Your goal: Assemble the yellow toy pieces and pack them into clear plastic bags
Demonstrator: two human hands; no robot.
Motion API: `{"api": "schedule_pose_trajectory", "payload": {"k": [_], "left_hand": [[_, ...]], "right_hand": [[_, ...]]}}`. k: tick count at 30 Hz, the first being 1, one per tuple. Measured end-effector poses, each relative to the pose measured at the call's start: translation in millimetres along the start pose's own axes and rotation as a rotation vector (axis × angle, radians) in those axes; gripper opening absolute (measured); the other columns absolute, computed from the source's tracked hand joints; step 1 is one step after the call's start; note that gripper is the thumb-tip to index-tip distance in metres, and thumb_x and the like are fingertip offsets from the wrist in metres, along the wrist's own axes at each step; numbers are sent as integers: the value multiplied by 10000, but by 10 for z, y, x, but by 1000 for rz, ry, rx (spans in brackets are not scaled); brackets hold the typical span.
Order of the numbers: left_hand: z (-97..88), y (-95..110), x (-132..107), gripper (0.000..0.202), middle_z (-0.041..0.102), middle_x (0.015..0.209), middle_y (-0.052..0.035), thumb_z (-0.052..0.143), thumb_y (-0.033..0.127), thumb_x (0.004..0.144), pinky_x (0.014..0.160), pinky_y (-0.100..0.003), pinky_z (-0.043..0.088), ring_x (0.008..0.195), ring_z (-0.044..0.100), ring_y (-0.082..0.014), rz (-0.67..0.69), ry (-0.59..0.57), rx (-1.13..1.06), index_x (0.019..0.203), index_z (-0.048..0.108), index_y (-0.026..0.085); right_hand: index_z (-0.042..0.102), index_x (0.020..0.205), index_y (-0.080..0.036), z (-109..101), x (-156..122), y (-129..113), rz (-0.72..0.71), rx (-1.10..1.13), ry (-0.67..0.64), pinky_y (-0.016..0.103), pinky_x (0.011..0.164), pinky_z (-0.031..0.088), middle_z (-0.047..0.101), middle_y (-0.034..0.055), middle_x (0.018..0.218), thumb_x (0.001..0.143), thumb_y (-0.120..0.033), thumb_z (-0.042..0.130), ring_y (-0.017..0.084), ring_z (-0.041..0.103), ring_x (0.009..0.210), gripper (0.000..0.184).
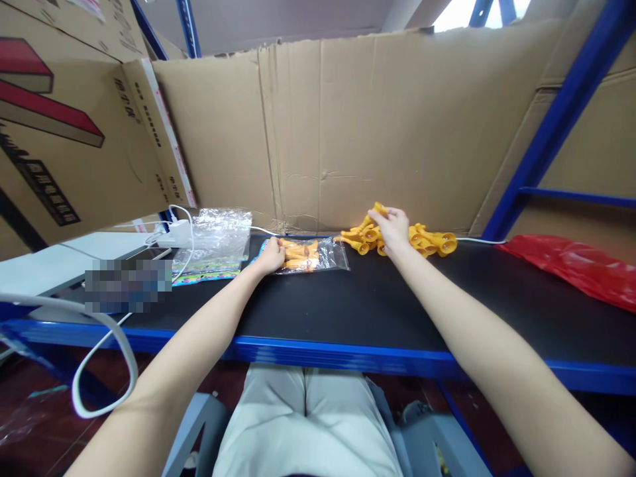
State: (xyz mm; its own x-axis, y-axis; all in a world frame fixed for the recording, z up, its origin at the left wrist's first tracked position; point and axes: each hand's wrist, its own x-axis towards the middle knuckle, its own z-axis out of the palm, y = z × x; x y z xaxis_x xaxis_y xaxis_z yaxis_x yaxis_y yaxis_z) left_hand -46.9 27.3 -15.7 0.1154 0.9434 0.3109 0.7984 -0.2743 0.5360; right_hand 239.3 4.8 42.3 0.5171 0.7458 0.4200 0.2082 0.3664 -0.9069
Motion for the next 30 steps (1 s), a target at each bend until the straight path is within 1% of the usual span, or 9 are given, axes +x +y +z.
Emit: {"api": "schedule_pose_trajectory", "payload": {"k": [2,4,6,9,12,15,20,26,30], "left_hand": [[-3,7,-2,175,533,893,-102,361,217,819,734,-303,398,804,528,-188,-15,-9,-17,978,380,146],[-11,20,-11,170,529,885,-94,362,219,818,717,-293,399,790,526,-183,-32,-18,-40,974,374,152],[-27,50,-33,162,525,868,-82,368,220,815,698,-282,398,767,522,-174,-51,-23,-66,964,373,157],[-58,118,-83,155,519,833,-59,376,213,808,676,-270,393,728,512,-161,-76,-36,-112,955,377,164],[-65,168,-117,157,514,799,-37,407,204,788,677,-265,384,714,499,-152,-90,-42,-157,940,391,170],[-38,179,-114,157,507,781,-23,441,203,765,686,-259,377,722,489,-145,-78,-38,-258,915,404,171],[-17,211,-112,143,492,816,-30,417,301,806,733,-257,366,781,475,-138,-45,-64,-422,837,415,162],[-39,327,-189,377,511,908,-60,391,510,801,776,-262,374,859,487,-150,-14,-105,-528,894,434,148],[-24,354,-232,428,524,890,-51,507,507,740,703,-246,407,787,514,-132,24,-161,-562,964,412,155]], "right_hand": [[442,989,-144,-17,-31,-138,-24,30,-17,233,676,478,605,96,994,720,-296,579,131,600,823,338],[470,990,-137,-41,-97,-237,-49,-25,-149,239,634,481,618,99,968,753,-307,556,126,611,734,304],[517,970,-126,-68,-190,-294,-88,-208,-386,240,576,473,631,97,921,748,-315,572,112,597,608,296],[601,900,-119,-84,-343,-328,-143,-613,-786,239,513,444,644,67,784,691,-295,631,95,539,485,275],[648,893,-132,-51,-451,-334,-183,-790,-1034,228,534,438,637,33,708,646,-208,643,105,544,526,258],[660,958,-142,-1,-473,-309,-216,-680,-1089,214,588,446,638,19,732,617,-154,638,109,558,606,342],[632,1059,-146,57,-441,-186,-153,-374,-1147,232,627,459,646,21,764,632,-285,657,108,568,626,450],[696,894,-126,174,-590,-84,-221,-372,-1083,234,665,466,668,58,811,649,-275,654,157,597,740,290],[670,966,-130,227,-669,-107,-200,-265,-1095,244,730,470,656,67,961,673,-244,635,169,601,836,316]]}}
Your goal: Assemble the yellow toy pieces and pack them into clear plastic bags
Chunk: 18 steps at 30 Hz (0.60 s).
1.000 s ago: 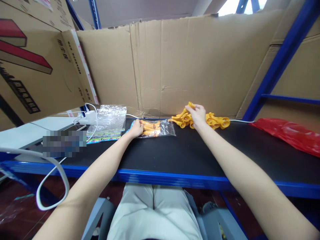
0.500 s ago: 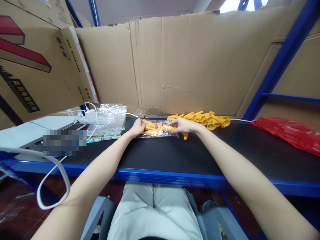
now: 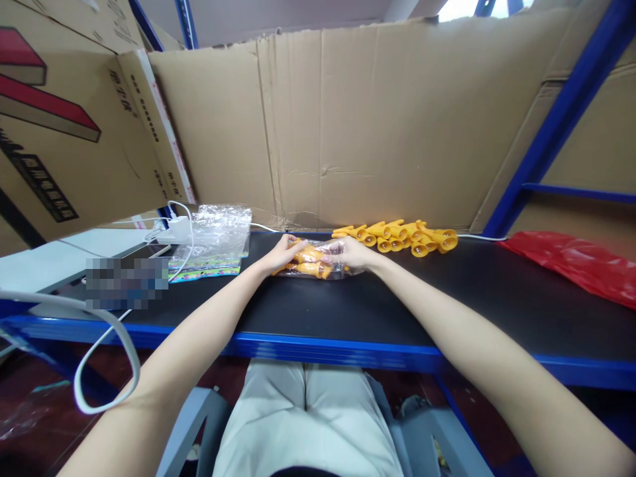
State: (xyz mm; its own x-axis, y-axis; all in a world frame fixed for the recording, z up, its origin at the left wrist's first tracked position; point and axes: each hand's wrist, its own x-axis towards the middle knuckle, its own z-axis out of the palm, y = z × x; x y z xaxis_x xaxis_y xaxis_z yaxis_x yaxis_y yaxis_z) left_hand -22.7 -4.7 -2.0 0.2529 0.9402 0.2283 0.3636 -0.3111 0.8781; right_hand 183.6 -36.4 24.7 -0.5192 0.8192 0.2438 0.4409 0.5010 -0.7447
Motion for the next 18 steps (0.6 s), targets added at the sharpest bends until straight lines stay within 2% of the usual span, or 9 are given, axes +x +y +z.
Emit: {"api": "schedule_pose_trajectory", "payload": {"k": [3,5,8,10,13,15,18], "left_hand": [[10,-12,3,435,529,822,-30,558,431,729,631,-237,417,675,514,-106,-35,-35,-36,1020,382,161],[12,-20,13,422,529,800,-24,558,396,737,618,-234,418,644,508,-97,-53,-29,-52,1035,379,158],[9,-25,23,399,534,818,-35,548,383,741,648,-248,423,687,516,-114,-48,21,13,1030,401,150],[7,-24,24,392,538,864,-56,524,398,751,679,-268,426,754,525,-143,-41,46,70,1029,411,147],[7,-15,23,382,536,946,-87,467,442,777,755,-297,418,875,522,-182,-33,71,86,1011,425,144],[9,-1,22,387,529,999,-100,412,476,799,809,-301,401,944,507,-192,-27,93,32,996,429,144],[5,26,18,411,510,1071,-114,347,505,822,861,-295,375,1014,480,-197,-44,110,-67,1013,411,146]], "right_hand": [[675,920,-139,-36,17,-19,-7,-12,32,242,774,456,646,68,998,678,-179,614,159,593,869,253],[675,862,-132,-93,27,-14,38,-88,117,236,761,453,656,68,949,699,-150,572,149,591,850,194],[652,729,-110,-166,22,11,211,-301,264,247,657,455,653,70,757,710,-162,551,152,584,710,115],[625,691,-109,-176,8,29,337,-331,235,245,556,437,611,55,617,719,-205,562,138,554,579,118],[594,810,-123,-142,-6,50,436,-100,137,207,435,377,550,13,519,727,-226,585,98,491,453,133],[560,856,-127,-117,0,66,450,96,152,186,408,351,526,-8,501,722,-181,594,79,466,429,148],[525,747,-125,-104,31,109,401,397,140,169,439,378,510,-16,516,730,-99,555,55,456,445,43]]}}
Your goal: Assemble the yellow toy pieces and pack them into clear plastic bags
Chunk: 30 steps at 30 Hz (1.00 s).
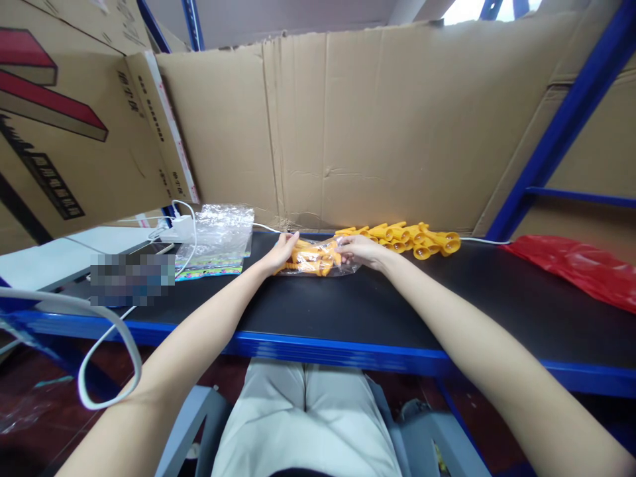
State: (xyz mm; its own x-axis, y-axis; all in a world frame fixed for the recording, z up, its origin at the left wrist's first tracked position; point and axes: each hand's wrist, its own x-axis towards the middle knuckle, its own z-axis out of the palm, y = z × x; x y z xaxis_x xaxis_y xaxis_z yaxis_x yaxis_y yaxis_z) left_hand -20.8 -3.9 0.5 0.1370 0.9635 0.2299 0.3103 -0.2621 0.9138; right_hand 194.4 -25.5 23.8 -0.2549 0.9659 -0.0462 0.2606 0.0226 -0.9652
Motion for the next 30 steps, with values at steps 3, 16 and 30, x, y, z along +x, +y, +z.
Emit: {"api": "schedule_pose_trajectory", "payload": {"k": [3,16,30], "left_hand": [[-12,23,-1,437,490,1123,-118,323,524,827,904,-294,341,1071,445,-204,-16,6,-5,1040,398,149],[-10,-47,18,367,501,1111,-132,419,317,818,864,-287,370,995,494,-182,35,-22,169,1127,371,125],[-115,-14,6,223,621,908,-72,438,85,614,820,-330,366,945,524,-242,33,207,499,746,590,180]], "right_hand": [[508,681,-124,3,54,36,-19,200,-47,168,498,422,522,-7,557,741,-61,517,47,464,474,88],[584,742,-132,26,-81,-24,-54,-281,-107,185,352,254,610,32,543,774,-338,539,40,340,341,214],[608,603,-106,-183,-236,-261,-7,-417,-36,204,337,248,480,16,332,780,-577,425,56,325,285,535]]}}
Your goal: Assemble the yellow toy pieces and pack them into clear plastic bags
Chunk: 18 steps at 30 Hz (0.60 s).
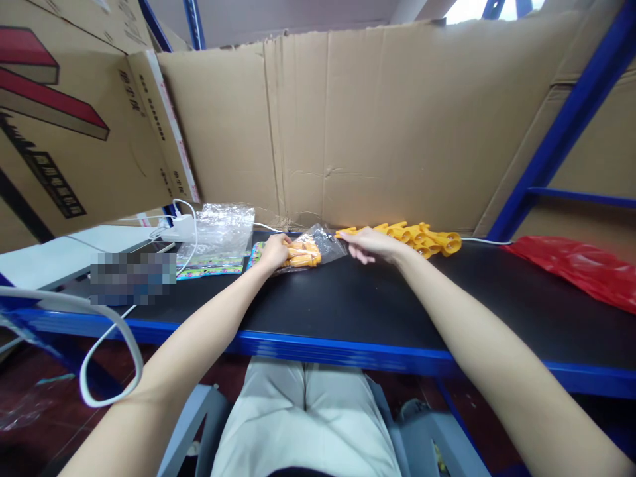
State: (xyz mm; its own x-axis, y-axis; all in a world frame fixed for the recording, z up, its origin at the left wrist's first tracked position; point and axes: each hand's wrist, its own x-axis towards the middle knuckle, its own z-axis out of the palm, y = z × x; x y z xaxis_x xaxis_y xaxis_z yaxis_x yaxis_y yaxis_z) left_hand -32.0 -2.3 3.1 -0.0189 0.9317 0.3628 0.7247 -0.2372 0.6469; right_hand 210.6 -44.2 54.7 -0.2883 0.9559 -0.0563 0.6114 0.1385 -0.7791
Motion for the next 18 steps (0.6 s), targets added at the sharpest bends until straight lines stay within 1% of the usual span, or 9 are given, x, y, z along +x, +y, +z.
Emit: {"api": "schedule_pose_trajectory", "payload": {"k": [2,3,4,6,8,11,13,16,18], "left_hand": [[-8,10,7,179,633,873,-78,441,137,640,792,-331,369,913,538,-249,-41,-9,21,725,593,181],[-13,18,13,165,635,866,-87,437,166,656,780,-331,370,900,543,-253,-50,-20,34,714,590,176],[-18,28,19,161,635,863,-97,430,194,671,769,-330,371,887,546,-256,-54,-32,45,702,587,171],[-32,49,30,185,636,852,-113,417,243,691,761,-333,372,861,549,-261,-51,-53,55,674,582,161],[-47,67,36,222,640,814,-109,403,269,705,798,-351,360,851,547,-260,-41,-68,23,631,582,159],[-60,64,51,271,642,748,-89,390,286,723,917,-421,269,901,532,-269,-45,-55,-68,563,574,166],[-63,31,75,243,639,749,-89,412,285,712,938,-450,233,939,520,-283,-88,-7,-94,562,565,171],[-73,-69,132,123,633,789,-97,479,268,661,855,-401,327,912,538,-279,-149,57,-69,648,562,178],[-83,-148,177,117,632,775,-93,497,264,644,748,-337,385,814,568,-247,-144,47,-67,693,558,176]], "right_hand": [[631,672,-93,51,4,4,67,45,-229,202,328,279,598,81,476,740,-629,432,63,392,312,576],[638,717,-90,87,23,18,102,71,-286,199,325,296,632,104,553,727,-639,443,68,425,330,582],[637,756,-92,125,49,38,133,101,-290,196,323,313,649,115,609,719,-641,452,71,450,345,580],[620,787,-100,203,116,87,180,173,-190,192,324,345,656,114,653,720,-637,455,78,486,366,566],[600,782,-106,267,177,130,209,237,-78,188,333,375,656,108,675,725,-600,490,82,511,386,509],[578,782,-113,322,221,152,200,338,-12,195,398,447,662,104,734,736,-405,599,102,572,468,296],[562,778,-116,334,223,139,181,419,12,225,483,498,661,102,759,754,-258,595,130,615,553,148],[531,749,-117,328,228,124,174,553,85,272,581,525,645,89,731,788,-169,523,151,634,615,66],[509,743,-123,314,249,141,162,650,152,289,622,526,627,68,699,802,-156,488,141,629,606,71]]}}
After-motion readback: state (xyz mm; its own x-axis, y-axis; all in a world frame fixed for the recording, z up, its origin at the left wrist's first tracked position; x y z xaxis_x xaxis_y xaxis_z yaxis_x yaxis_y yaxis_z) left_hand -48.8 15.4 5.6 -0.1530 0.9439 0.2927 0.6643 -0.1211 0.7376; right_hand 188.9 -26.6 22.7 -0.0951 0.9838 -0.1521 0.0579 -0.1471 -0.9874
